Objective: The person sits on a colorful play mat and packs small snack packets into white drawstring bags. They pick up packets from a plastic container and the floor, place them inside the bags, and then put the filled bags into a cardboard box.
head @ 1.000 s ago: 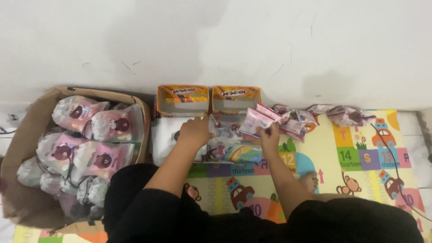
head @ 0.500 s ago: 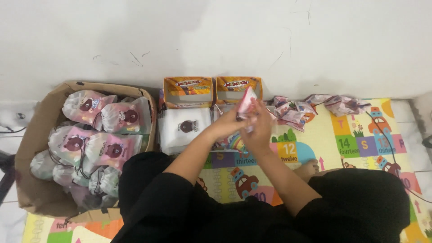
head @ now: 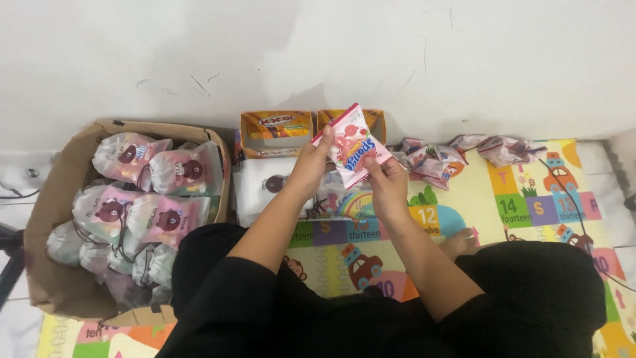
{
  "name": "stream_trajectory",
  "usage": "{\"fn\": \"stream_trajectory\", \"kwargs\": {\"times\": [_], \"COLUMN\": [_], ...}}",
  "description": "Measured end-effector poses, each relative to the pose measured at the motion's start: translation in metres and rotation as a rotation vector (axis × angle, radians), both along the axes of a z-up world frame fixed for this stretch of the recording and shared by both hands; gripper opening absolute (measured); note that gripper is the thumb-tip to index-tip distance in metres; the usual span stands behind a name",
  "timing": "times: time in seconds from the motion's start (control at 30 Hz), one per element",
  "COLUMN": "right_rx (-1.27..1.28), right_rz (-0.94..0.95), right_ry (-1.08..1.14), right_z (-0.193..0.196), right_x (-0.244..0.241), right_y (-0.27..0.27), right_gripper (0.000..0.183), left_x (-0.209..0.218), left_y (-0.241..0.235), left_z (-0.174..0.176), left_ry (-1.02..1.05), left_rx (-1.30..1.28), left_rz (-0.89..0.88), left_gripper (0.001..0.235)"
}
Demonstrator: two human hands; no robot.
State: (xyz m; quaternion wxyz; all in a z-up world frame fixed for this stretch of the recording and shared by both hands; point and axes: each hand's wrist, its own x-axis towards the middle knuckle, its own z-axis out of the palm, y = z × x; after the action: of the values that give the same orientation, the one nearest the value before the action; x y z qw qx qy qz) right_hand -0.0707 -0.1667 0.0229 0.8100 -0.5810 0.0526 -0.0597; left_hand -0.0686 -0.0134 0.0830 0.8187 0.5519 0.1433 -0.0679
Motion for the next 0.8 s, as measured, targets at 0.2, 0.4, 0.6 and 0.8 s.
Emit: {"fn": "stream_trajectory", "kwargs": {"times": [0.2, 0.4, 0.6, 0.8], "right_rx": [-0.145, -0.265, -1.406, -2.000], "right_rz": [0.050, 0.042, 0.188, 0.397], "right_ry": [-0.094, -0.144, -0.089, -0.462], "right_z": [-0.015, -0.016, -0.111, -0.123], "right_x": [0.027, 0.047, 0.100, 0.090], "right_y": [-0.027, -0.041, -0.066, -0.019], "right_gripper": [0.023, 0.015, 0.012, 0.011], "left_x": [0.015, 0.008, 0.021, 0.030], "left_y": [-0.010, 0.003, 0.054, 0.055], "left_z": [-0.046, -0.015, -0.021, -0.056], "left_ry": [0.021, -0.031, -0.118, -0.075], "left_rx": [-0.151, -0.167, 0.576, 0.818], "left_rz": [0.061, 0.042, 0.145, -0.074], "left_gripper": [0.060, 0.073, 0.071, 0.048]}}
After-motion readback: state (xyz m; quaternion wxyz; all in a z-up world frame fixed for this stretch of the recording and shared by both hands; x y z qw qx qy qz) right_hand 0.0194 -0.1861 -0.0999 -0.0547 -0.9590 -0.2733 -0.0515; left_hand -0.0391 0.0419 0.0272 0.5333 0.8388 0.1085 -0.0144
